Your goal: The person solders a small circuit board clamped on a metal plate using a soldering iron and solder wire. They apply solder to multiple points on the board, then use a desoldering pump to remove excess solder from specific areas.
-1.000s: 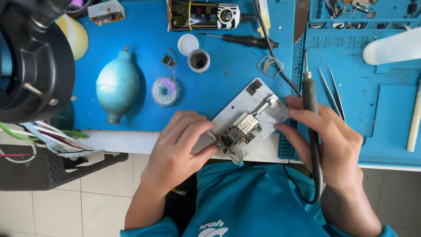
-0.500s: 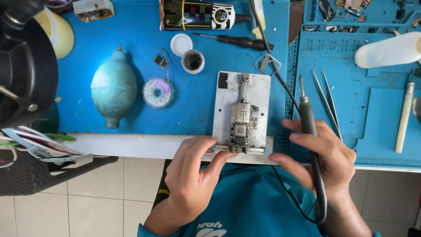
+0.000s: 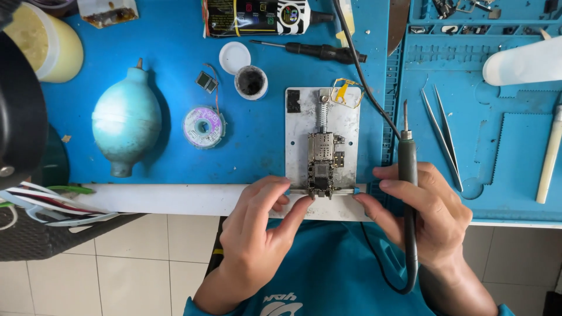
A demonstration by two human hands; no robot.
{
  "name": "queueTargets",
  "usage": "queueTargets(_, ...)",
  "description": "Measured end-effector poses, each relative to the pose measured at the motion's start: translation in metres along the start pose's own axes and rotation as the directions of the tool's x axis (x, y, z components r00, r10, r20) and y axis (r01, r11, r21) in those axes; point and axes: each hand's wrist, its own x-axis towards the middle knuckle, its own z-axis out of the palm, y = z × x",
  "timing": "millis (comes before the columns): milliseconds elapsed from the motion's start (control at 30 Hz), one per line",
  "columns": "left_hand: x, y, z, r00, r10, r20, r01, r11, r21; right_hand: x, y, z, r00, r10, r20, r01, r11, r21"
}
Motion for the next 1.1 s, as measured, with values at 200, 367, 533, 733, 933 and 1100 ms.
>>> queueTargets(200,0.011,-0.01,-0.015,0.991,0.112,0.078,-0.113,0.994,0.008,0.005,0.001,0.006,0.992,-0.12,-0.025,0.121,0.993,0.013)
queueTargets(367,0.015,-0.017,-0.013,0.972,0.219,0.086,-0.222,0.974,0.034,0.005,0.002,0.007,0.988,-0.152,0.011,0.152,0.988,-0.018)
queueTargets(533,0.014,-0.02,-0.008,0.973,0.231,0.013,-0.231,0.973,0.024,0.01,-0.005,0.012,0.993,-0.108,-0.052,0.109,0.994,0.008)
queueTargets(733,0.014,-0.014,0.0,0.991,0.105,-0.079,-0.103,0.994,0.017,0.012,-0.01,0.016,0.997,0.006,-0.075,-0.009,0.999,-0.033)
queueTargets(933,0.017,-0.001,-0.003,0.99,-0.119,-0.075,0.12,0.993,-0.002,0.007,-0.009,0.019,0.993,0.07,-0.096,-0.073,0.997,-0.035)
queueTargets(1100,0.029,-0.002,-0.021,0.997,-0.049,-0.054,0.046,0.998,-0.046,0.003,-0.001,0.017,0.992,0.047,-0.118,-0.046,0.999,0.011)
